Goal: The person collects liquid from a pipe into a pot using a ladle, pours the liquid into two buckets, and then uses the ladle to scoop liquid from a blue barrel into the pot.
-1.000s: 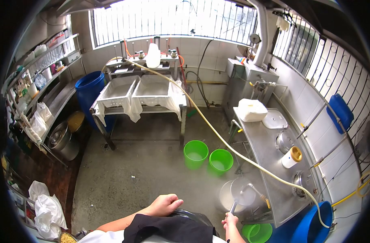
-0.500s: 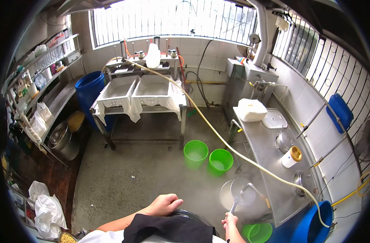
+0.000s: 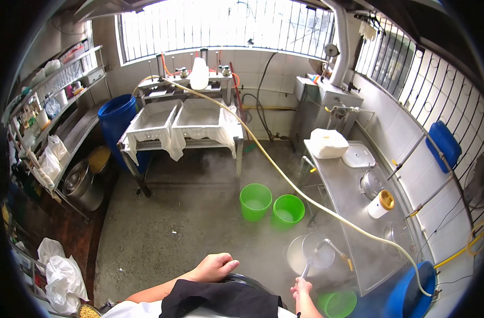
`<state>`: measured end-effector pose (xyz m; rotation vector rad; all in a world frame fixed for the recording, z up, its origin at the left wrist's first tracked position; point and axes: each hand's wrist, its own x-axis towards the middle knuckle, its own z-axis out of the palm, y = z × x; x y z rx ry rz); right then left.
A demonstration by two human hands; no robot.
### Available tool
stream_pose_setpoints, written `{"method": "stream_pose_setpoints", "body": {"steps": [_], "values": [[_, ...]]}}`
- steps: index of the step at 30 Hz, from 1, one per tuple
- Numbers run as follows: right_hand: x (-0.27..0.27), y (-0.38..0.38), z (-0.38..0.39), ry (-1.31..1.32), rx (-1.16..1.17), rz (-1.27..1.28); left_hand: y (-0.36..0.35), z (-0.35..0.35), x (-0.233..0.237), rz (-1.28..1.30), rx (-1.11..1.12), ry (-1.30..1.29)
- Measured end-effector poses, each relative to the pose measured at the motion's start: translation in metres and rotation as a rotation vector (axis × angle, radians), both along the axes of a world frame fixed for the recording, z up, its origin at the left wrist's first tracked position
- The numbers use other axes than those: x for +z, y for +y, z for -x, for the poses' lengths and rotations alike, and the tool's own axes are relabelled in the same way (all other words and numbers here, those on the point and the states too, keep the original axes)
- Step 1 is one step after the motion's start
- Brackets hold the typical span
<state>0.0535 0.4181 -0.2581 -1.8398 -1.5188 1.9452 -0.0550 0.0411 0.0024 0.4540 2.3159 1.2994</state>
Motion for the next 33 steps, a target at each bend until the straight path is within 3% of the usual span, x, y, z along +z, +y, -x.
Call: {"method": "stream_pose_setpoints", "body": {"steps": [9,33], "values": [[-0.02,0.007,-0.004,0.029,0.021,0.009,0.0,-0.001,-0.004,-0.017,-0.001,-0.004],[-0.012,0.004,0.002,0.032,-0.009,0.005,0.008,0.001,-0.023,-0.041,0.074,0.061]]}}
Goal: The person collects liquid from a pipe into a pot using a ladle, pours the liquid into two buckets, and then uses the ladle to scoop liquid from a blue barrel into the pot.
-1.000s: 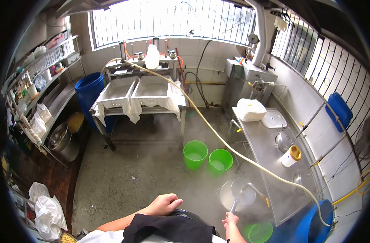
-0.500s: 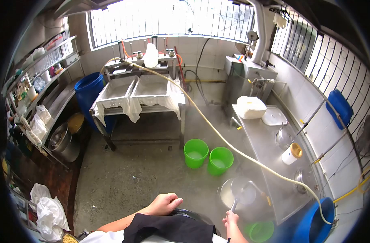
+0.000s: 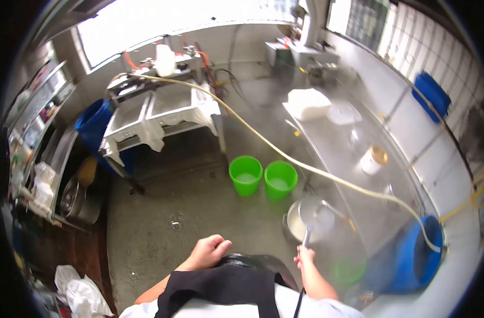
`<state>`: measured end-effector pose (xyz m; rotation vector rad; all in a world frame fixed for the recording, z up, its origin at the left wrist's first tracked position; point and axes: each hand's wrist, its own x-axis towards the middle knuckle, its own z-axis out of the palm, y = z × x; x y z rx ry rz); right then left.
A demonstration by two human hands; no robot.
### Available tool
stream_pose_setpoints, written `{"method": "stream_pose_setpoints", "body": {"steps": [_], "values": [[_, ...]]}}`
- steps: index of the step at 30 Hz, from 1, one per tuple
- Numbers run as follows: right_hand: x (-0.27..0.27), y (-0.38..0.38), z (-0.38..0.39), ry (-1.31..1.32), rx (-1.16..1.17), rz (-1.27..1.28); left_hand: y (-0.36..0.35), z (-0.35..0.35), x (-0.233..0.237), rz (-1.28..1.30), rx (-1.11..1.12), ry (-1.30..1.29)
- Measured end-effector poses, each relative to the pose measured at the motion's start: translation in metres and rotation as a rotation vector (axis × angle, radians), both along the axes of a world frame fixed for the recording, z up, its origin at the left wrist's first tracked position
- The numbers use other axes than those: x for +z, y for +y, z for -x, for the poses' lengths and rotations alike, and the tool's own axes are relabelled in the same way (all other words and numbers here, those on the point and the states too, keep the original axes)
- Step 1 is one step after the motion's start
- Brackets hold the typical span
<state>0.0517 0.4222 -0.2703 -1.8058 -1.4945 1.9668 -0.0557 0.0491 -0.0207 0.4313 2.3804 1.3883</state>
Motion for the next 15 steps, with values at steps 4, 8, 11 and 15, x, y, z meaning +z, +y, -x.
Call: {"method": "stream_pose_setpoints", "body": {"steps": [4,8,11,15], "values": [[-0.011,0.004,-0.003,-0.006,-0.004,-0.049,0.003,0.0,-0.004,-0.017,-0.009,0.025],[-0.015,0.008,-0.009,0.018,0.02,-0.008,0.008,-0.004,-0.001,-0.032,0.013,0.001],[-0.008,0.004,-0.008,0.017,0.009,-0.027,0.009,-0.004,-0.004,-0.024,0.016,-0.013],[-0.008,0.005,-0.009,0.007,0.009,-0.022,0.012,-0.003,-0.007,-0.01,0.005,-0.012]]}}
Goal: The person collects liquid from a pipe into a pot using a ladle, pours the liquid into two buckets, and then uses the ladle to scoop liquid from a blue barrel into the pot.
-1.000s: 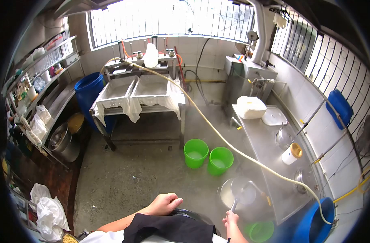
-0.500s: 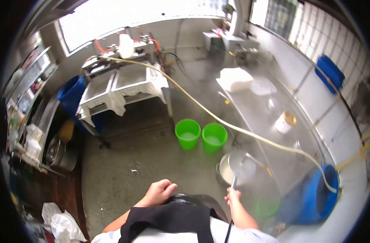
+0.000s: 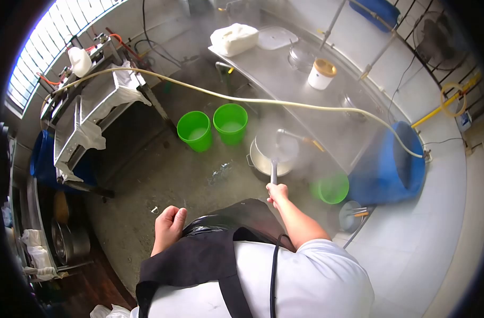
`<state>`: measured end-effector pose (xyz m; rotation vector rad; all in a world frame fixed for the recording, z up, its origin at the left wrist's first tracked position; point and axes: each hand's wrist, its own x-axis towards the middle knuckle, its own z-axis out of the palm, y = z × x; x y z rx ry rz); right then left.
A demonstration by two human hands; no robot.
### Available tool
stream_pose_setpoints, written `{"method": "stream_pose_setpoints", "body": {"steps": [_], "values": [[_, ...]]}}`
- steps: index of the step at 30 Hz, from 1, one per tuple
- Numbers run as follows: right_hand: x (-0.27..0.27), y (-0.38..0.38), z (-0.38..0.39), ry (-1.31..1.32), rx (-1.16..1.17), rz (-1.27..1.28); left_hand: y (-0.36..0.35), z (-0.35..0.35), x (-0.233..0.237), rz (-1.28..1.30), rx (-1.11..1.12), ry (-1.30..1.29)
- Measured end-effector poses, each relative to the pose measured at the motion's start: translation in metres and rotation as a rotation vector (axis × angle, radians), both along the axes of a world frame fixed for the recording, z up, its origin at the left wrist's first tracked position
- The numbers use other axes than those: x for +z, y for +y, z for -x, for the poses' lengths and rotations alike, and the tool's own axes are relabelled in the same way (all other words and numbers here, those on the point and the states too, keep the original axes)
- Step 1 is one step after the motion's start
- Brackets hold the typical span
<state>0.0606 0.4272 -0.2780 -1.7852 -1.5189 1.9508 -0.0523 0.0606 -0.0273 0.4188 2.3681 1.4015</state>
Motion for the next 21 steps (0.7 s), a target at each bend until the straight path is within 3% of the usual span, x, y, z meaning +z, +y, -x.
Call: {"method": "stream_pose_setpoints", "body": {"steps": [14,21], "values": [[-0.004,0.004,-0.001,-0.003,0.029,0.038,0.004,0.006,0.0,-0.002,-0.007,0.025],[0.005,0.011,0.005,-0.027,0.068,-0.071,0.007,0.006,0.005,0.002,-0.005,0.008]]}}
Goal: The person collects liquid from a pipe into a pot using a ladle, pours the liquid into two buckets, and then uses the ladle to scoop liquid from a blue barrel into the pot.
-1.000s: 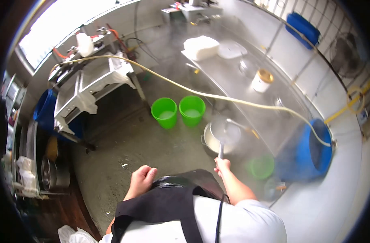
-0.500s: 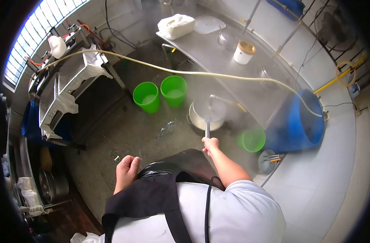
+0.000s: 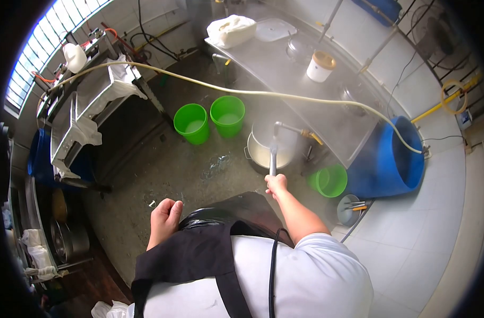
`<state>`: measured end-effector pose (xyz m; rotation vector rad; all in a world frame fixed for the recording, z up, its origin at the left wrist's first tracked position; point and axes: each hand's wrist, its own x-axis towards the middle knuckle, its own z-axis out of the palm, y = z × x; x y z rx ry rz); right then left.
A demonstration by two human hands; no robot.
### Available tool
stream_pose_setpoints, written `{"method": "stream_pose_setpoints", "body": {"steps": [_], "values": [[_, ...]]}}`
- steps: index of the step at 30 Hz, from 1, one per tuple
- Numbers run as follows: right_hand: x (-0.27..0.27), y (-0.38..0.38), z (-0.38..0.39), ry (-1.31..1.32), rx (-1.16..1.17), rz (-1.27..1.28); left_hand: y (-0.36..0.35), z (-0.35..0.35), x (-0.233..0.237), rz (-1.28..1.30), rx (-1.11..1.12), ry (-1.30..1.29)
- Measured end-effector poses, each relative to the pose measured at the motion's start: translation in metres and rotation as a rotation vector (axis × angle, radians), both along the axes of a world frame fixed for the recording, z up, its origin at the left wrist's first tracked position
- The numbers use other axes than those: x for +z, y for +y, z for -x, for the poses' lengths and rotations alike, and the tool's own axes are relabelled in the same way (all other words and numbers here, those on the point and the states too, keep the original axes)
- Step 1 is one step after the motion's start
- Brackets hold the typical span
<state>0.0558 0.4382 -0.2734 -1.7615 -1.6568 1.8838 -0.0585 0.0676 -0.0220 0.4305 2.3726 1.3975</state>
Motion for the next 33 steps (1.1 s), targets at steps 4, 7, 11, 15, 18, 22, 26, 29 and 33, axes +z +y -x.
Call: {"method": "stream_pose_setpoints", "body": {"steps": [4,7,11,15,18,22,26,29,33], "values": [[0.004,0.005,-0.002,-0.042,0.032,-0.089,0.001,-0.001,0.003,0.001,0.001,-0.004],[0.005,0.009,-0.005,-0.063,0.048,-0.129,0.0,-0.002,0.001,0.002,0.001,-0.01],[0.007,0.011,-0.009,-0.064,0.043,-0.123,-0.001,-0.004,-0.001,0.002,0.009,-0.006],[-0.001,0.012,-0.016,-0.054,0.015,-0.066,-0.002,-0.005,0.0,-0.006,0.019,-0.021],[-0.003,0.014,-0.018,-0.065,-0.015,-0.055,-0.002,-0.005,0.0,0.012,0.014,-0.003],[-0.011,0.016,-0.02,-0.065,-0.064,-0.015,-0.002,-0.007,0.0,-0.007,0.015,-0.022],[-0.011,0.016,-0.017,-0.05,-0.09,0.0,-0.002,-0.007,0.002,-0.011,0.015,-0.044],[-0.006,0.014,-0.013,-0.048,-0.087,0.004,-0.003,-0.007,0.001,-0.029,0.008,-0.036],[-0.001,0.01,-0.012,-0.046,-0.101,-0.007,-0.002,-0.006,0.005,-0.035,0.015,-0.048]]}}
